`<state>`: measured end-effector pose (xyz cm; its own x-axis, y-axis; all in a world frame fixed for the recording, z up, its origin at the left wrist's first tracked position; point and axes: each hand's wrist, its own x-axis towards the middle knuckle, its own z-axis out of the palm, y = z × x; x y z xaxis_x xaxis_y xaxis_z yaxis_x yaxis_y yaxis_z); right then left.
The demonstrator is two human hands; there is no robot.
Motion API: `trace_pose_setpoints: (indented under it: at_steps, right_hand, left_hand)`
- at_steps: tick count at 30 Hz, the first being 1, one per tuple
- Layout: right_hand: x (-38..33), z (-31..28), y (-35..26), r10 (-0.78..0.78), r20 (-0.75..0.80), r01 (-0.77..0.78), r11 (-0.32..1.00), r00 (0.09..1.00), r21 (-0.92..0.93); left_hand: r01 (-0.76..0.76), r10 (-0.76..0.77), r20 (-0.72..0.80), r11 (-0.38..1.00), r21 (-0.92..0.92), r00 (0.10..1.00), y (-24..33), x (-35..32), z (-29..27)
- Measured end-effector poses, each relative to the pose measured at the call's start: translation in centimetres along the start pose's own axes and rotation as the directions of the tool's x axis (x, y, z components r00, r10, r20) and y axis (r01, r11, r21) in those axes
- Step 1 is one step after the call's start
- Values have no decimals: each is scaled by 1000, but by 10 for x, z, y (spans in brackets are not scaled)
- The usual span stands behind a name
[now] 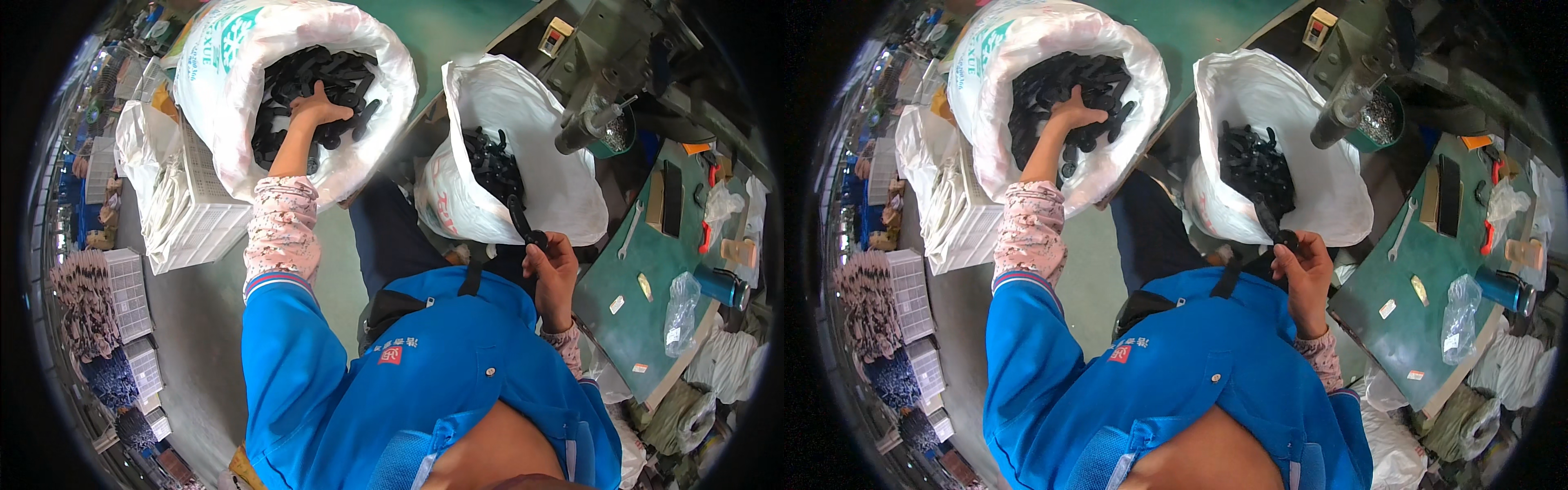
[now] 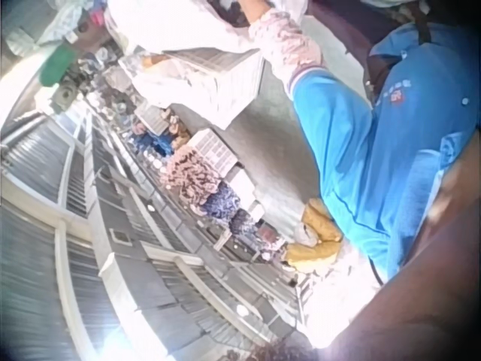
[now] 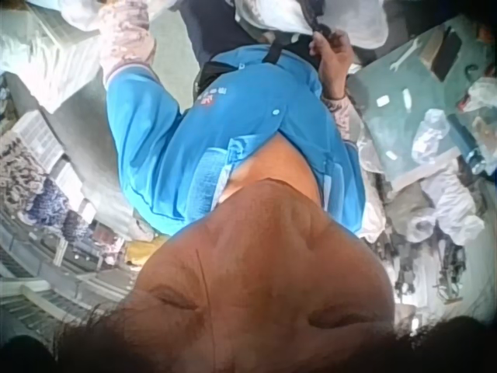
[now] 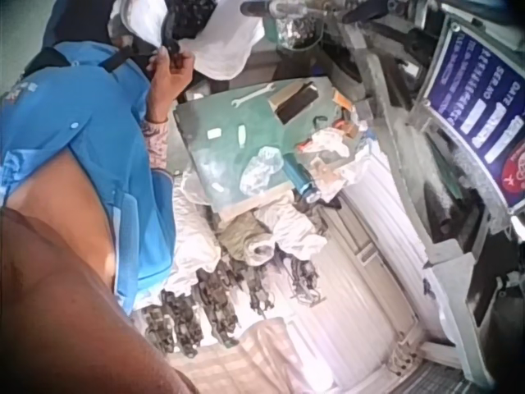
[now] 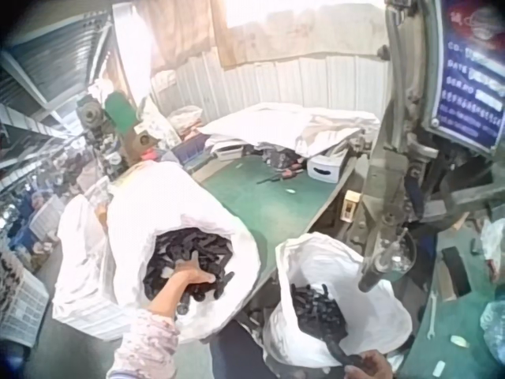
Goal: The person repeatedly picks black plastic components from a white sack, inserts them into a vertical fixture on the workbench, and places the assembled units into a second sack. The process continues in a repetitive cycle throughout the clip.
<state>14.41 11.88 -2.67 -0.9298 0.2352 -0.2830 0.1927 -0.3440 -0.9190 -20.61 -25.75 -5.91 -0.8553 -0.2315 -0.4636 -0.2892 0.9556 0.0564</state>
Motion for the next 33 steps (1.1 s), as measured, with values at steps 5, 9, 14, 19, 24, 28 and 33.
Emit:
trace_pose_setpoints:
  at_steps: [5,9,14,19,24,28,33]
  right_hand:
    - [-1,0,0,-10,-5,10,1000,1000,12]
    - [-3,2,2,-13,-15,14,1000,1000,21]
    - [-5,4,2,-21,-28,21,1000,999,22]
    - [-5,1,3,-22,2,22,999,1000,23]
    - [-6,2,3,-22,7,21,999,1000,25]
    - [-8,3,1,-26,7,26,1000,1000,17]
    - [-13,6,1,-72,-8,72,996,997,-43]
  left_hand:
    - [-120,120,-54,993,3,991,-3,-5,0]
    - [-169,169,-74,986,10,983,-1,-13,-5]
    - [-228,226,-157,974,5,961,-3,-30,-4]
    - [-241,236,-258,971,13,937,13,-72,-1]
    - [-232,228,-266,973,16,937,17,-80,-1]
    - [-215,209,-374,976,25,904,19,-75,14]
    - [-452,257,-622,875,-177,740,-11,-54,30]
